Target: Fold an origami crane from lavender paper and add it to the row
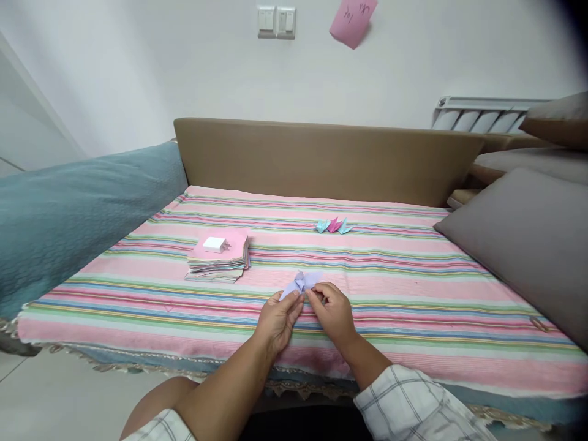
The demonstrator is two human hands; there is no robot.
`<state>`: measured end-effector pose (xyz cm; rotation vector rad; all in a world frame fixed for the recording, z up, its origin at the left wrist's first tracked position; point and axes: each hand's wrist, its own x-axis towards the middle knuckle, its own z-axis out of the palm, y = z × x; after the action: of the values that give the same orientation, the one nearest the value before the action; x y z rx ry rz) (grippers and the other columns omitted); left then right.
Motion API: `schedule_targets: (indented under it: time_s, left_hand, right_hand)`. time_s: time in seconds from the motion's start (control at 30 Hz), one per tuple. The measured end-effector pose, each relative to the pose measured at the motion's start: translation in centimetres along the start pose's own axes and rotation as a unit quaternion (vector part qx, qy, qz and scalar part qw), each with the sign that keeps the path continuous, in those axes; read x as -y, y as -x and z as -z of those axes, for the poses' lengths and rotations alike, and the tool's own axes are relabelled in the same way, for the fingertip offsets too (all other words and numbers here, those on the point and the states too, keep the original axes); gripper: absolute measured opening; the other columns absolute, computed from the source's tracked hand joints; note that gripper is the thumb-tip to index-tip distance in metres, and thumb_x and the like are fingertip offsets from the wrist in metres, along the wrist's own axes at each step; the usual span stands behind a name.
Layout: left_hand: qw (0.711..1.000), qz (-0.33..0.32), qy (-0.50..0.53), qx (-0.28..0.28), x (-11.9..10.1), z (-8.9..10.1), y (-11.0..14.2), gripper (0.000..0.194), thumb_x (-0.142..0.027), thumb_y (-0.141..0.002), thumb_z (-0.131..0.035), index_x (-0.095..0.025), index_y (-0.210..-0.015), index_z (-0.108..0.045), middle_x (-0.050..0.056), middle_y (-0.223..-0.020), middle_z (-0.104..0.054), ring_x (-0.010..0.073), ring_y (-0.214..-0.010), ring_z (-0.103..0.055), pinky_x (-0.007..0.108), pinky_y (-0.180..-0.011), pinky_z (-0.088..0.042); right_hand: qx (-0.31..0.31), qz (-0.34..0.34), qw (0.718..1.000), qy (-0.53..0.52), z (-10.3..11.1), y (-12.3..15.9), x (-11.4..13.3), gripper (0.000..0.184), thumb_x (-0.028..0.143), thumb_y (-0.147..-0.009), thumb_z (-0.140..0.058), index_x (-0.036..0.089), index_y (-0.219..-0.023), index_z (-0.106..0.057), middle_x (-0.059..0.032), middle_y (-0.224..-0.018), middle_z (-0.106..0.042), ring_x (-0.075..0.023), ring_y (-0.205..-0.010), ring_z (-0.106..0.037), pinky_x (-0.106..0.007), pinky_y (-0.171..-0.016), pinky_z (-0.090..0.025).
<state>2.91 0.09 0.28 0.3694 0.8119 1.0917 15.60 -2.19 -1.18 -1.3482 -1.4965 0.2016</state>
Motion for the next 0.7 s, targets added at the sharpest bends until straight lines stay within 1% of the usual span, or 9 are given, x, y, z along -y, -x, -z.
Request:
schedule_targets:
  time_s: [0.13, 0.2, 0.3, 0.37, 0.47, 0.57, 0.7]
  left_hand:
    - [1.000, 0.010, -0.020, -0.010, -0.2, 0.1, 0.2, 0.014, -0.003, -0.074, -0.065, -0.012, -0.081, -0.059, 0.004, -0.079, -0.065, 0.0117, -0.070, -0.066, 0.018, -0.061, -0.055]
    - [0.999, 0.014, -0.025, -0.019, -0.4, 0.2, 0.2, 0.012, -0.005, -0.074, -0.065, -0.013, -0.081, -0.059, 0.005, -0.081, -0.065, 0.0126, -0.071, -0.066, 0.019, -0.060, -0.055]
    - [0.999, 0.016, -0.026, -0.020, -0.7, 0.4, 0.4, 0.008, -0.008, -0.076, -0.064, -0.012, -0.079, -0.058, 0.007, -0.090, -0.065, 0.0132, -0.073, -0.066, 0.019, -0.060, -0.055]
    - [0.999, 0.019, -0.021, -0.022, -1.0, 0.5, 0.5, 0.007, -0.010, -0.077, -0.064, -0.012, -0.078, -0.058, 0.008, -0.095, -0.064, 0.0134, -0.073, -0.066, 0.020, -0.061, -0.055]
    - [0.999, 0.025, -0.014, -0.028, -1.3, 0.5, 0.7, 0.007, -0.009, -0.077, -0.063, -0.013, -0.076, -0.057, 0.008, -0.100, -0.064, 0.0133, -0.074, -0.066, 0.021, -0.061, -0.055]
    - [0.999, 0.032, -0.008, -0.032, -1.5, 0.5, 0.9, 0.009, -0.009, -0.077, -0.062, -0.013, -0.074, -0.055, 0.008, -0.103, -0.064, 0.0134, -0.074, -0.066, 0.022, -0.062, -0.055]
    - [0.998, 0.039, 0.005, -0.040, -1.8, 0.6, 0.9, 0.012, -0.010, -0.074, -0.066, -0.014, -0.073, -0.054, 0.008, -0.104, -0.064, 0.0145, -0.075, -0.067, 0.023, -0.063, -0.055]
  right_hand:
    - [-0.018, -0.055, 0.998, -0.023, 0.1, -1.3, -1.2, 0.020, 0.036, -0.082, -0.054, 0.020, -0.076, -0.064, -0.0018, -0.074, -0.062, -0.0136, -0.063, -0.055, -0.025, -0.062, -0.044]
    - [-0.025, -0.085, 0.996, -0.029, 0.0, -2.7, -2.1, 0.023, 0.039, -0.080, -0.055, 0.019, -0.076, -0.066, -0.0024, -0.075, -0.064, -0.0150, -0.066, -0.056, -0.026, -0.063, -0.043]
    - [-0.013, -0.126, 0.992, -0.023, -0.4, -5.6, -3.9, 0.027, 0.044, -0.076, -0.058, 0.020, -0.077, -0.069, -0.0027, -0.077, -0.068, -0.0166, -0.069, -0.058, -0.027, -0.066, -0.043]
    - [0.001, -0.157, 0.988, -0.012, -1.1, -7.7, -5.1, 0.028, 0.045, -0.074, -0.057, 0.020, -0.077, -0.070, -0.0018, -0.078, -0.069, -0.0170, -0.070, -0.059, -0.026, -0.067, -0.043]
    - [0.005, -0.172, 0.985, 0.003, -2.5, -10.8, -6.7, 0.029, 0.044, -0.074, -0.055, 0.020, -0.074, -0.071, -0.0013, -0.071, -0.069, -0.0175, -0.067, -0.060, -0.026, -0.063, -0.043]
    - [-0.002, -0.187, 0.982, 0.022, -4.2, -13.4, -8.1, 0.029, 0.043, -0.073, -0.055, 0.020, -0.075, -0.072, -0.0012, -0.073, -0.070, -0.0180, -0.070, -0.061, -0.026, -0.065, -0.043]
    - [-0.006, -0.197, 0.979, 0.047, -6.1, -16.1, -9.7, 0.029, 0.043, -0.073, -0.053, 0.022, -0.080, -0.073, -0.0019, -0.081, -0.071, -0.0192, -0.077, -0.062, -0.026, -0.068, -0.043]
